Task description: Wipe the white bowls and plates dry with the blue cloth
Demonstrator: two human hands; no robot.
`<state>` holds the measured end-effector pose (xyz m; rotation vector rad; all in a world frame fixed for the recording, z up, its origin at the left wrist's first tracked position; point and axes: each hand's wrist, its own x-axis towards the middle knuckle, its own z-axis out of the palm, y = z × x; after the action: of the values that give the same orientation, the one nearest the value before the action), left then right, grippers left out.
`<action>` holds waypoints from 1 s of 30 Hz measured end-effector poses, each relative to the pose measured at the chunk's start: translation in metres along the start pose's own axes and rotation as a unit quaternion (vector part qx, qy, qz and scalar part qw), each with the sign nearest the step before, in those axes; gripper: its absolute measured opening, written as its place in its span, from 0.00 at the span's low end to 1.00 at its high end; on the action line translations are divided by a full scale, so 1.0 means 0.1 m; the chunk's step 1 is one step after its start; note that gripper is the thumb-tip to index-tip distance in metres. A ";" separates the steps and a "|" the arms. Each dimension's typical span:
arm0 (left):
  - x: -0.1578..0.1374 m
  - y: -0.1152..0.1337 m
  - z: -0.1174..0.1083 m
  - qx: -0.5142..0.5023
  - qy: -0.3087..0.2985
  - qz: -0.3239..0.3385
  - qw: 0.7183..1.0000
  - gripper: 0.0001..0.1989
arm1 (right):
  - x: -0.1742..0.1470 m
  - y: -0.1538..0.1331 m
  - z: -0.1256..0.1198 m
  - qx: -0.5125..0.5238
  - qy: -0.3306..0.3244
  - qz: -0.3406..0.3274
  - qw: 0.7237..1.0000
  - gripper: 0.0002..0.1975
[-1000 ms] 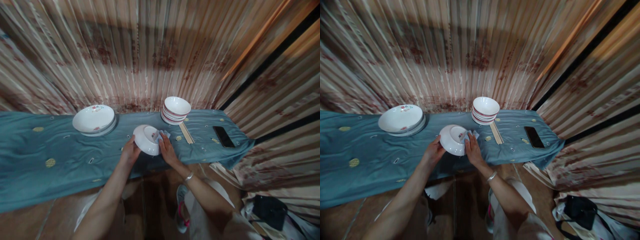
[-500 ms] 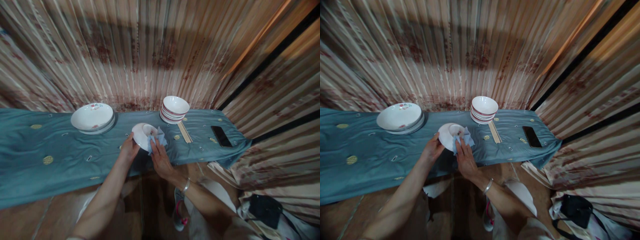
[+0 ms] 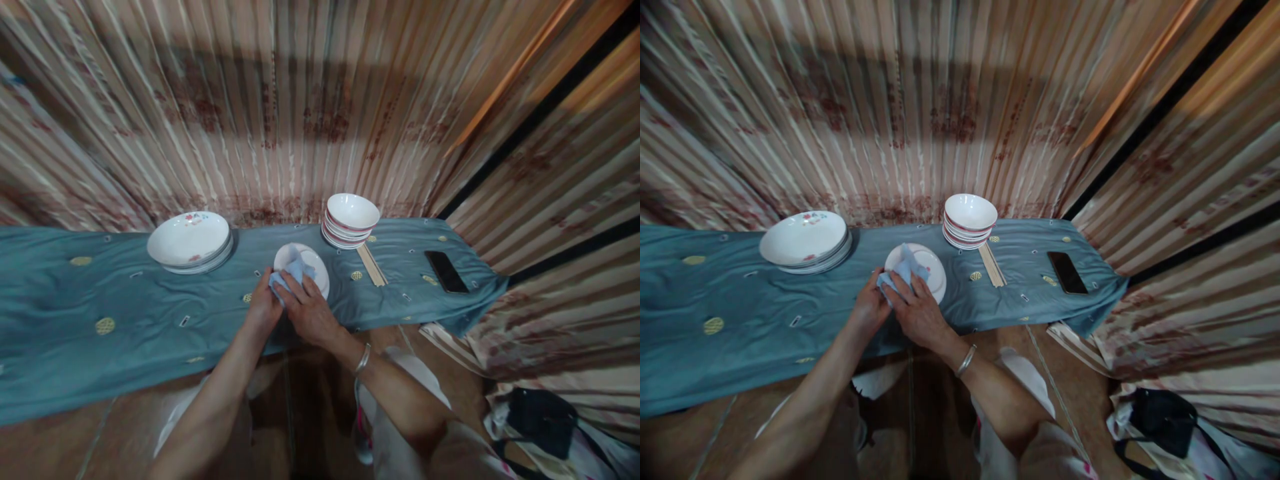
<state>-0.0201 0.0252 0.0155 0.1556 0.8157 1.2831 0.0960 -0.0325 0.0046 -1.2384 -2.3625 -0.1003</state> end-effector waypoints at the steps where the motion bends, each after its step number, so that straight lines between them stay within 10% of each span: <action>1: -0.04 0.00 0.02 0.001 0.025 0.017 1.000 0.13 | 0.03 0.00 -0.02 0.001 0.003 0.001 1.000 0.27; 20: -0.37 0.06 0.09 0.132 -0.158 0.025 0.978 0.18 | 0.37 0.32 -0.21 0.184 0.120 0.076 0.973 0.22; 30: -0.47 0.09 0.07 0.203 -0.206 0.037 0.956 0.22 | 0.22 0.34 -0.36 0.248 0.072 0.020 0.966 0.21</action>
<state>-0.0249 -0.0111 0.0465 0.7645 0.7032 1.0846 0.1253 -0.0057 0.0414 -0.9916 -2.0591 0.3795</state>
